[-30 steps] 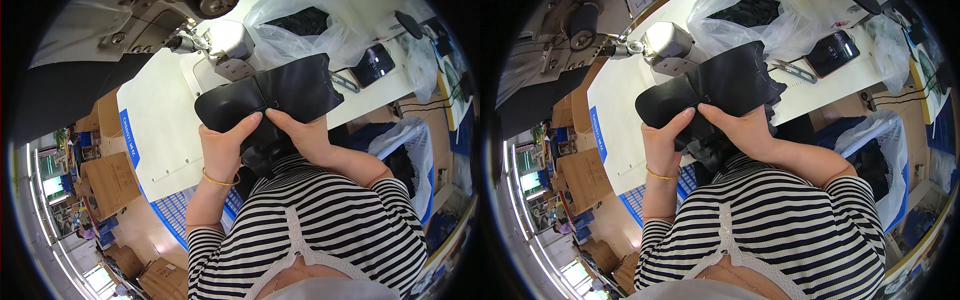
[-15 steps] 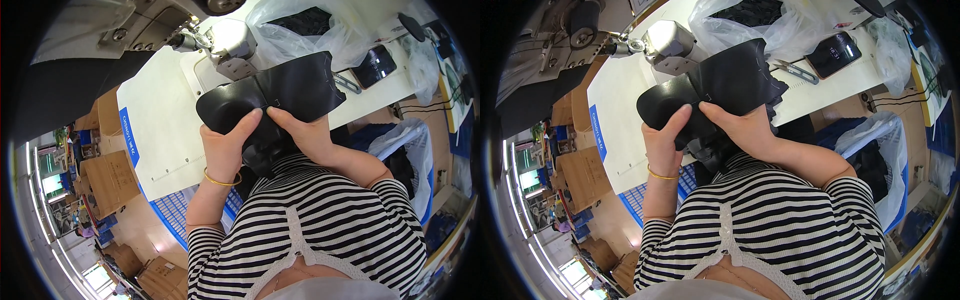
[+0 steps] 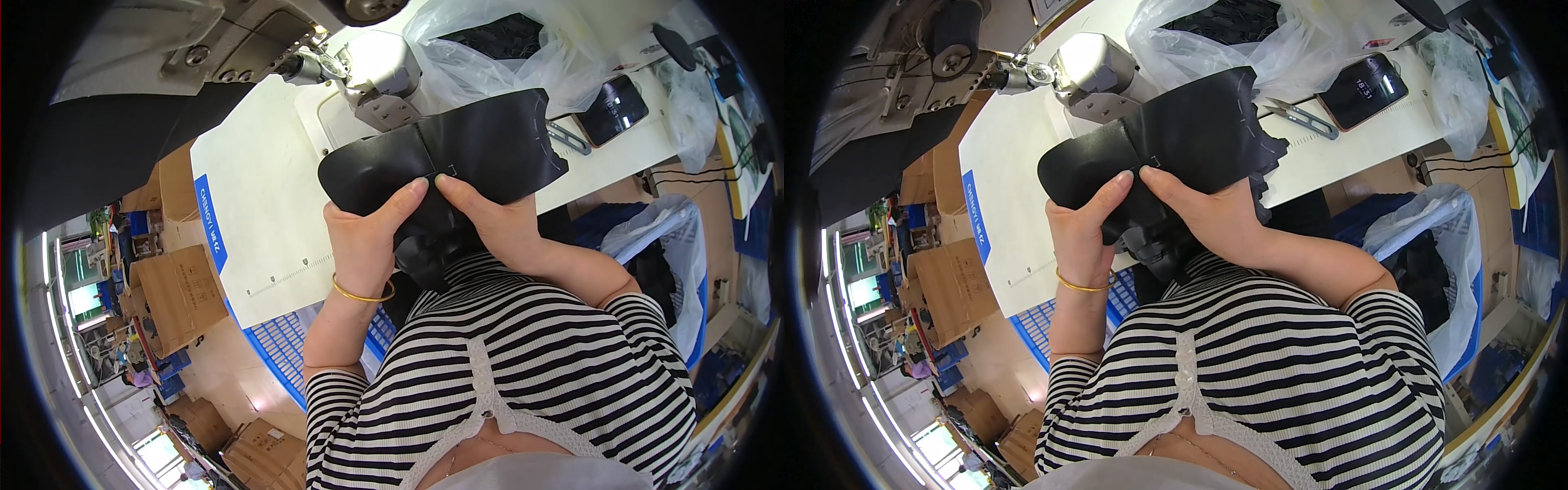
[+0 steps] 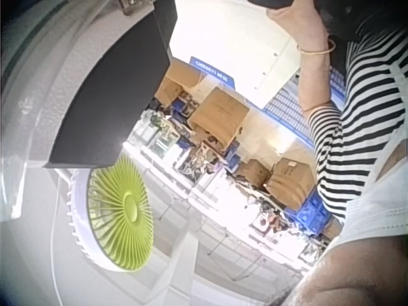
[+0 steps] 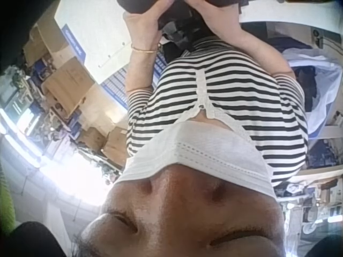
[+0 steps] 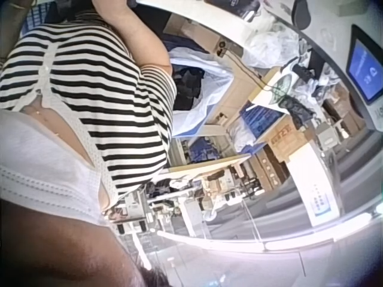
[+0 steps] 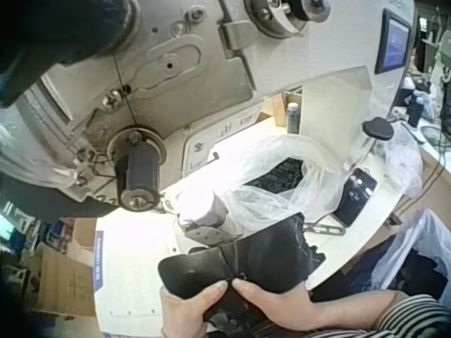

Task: Stitching and preparing leather or synthetic panels of shoes at a sewing machine workstation.

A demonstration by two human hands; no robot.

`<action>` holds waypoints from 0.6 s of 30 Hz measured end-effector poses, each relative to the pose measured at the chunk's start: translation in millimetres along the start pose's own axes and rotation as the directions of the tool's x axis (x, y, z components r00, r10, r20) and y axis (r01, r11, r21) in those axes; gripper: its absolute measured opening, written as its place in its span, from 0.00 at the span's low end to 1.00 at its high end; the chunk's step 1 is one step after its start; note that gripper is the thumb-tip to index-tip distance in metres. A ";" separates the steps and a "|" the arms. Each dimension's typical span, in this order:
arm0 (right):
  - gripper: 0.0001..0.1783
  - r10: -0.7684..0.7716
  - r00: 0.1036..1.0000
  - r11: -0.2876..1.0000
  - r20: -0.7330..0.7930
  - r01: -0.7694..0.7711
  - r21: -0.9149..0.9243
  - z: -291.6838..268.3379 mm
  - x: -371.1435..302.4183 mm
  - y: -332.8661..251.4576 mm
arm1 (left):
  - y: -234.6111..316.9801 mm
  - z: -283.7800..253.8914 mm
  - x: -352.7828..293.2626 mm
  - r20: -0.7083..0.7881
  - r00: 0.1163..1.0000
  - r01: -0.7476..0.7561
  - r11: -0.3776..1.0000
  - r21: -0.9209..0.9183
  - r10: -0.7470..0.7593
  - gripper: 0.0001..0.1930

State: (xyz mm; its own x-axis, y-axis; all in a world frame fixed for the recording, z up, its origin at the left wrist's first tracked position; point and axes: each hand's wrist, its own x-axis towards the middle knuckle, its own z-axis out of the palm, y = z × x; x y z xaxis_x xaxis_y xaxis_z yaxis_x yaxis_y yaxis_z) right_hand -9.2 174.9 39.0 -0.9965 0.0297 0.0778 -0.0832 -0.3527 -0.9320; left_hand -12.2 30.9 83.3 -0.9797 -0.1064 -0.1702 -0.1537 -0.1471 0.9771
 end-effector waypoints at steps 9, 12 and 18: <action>0.09 -0.001 0.999 1.000 0.038 0.001 -0.001 -0.8 1.0 -0.4 | -0.2 1.0 0.0 -0.022 0.999 0.046 0.988 -0.148 -0.049 0.13; 0.08 0.019 0.999 1.000 0.043 -0.019 -0.007 -1.0 0.5 -3.9 | -0.3 -1.8 2.3 -0.002 1.000 0.031 0.998 -0.055 -0.031 0.13; 0.08 -0.100 0.995 0.992 -0.020 0.098 -0.084 -1.0 5.2 -2.9 | 4.3 -0.7 4.4 0.004 0.999 -0.031 0.999 0.004 0.031 0.14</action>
State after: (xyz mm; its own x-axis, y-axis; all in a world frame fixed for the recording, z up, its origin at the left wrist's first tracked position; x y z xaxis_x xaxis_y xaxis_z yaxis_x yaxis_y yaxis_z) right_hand -14.2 177.1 41.8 -0.9831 0.0830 0.1633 -0.1799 -0.2681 -0.9464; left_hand -17.1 29.1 86.6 -0.9845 -0.1073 -0.1389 -0.1234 -0.1398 0.9825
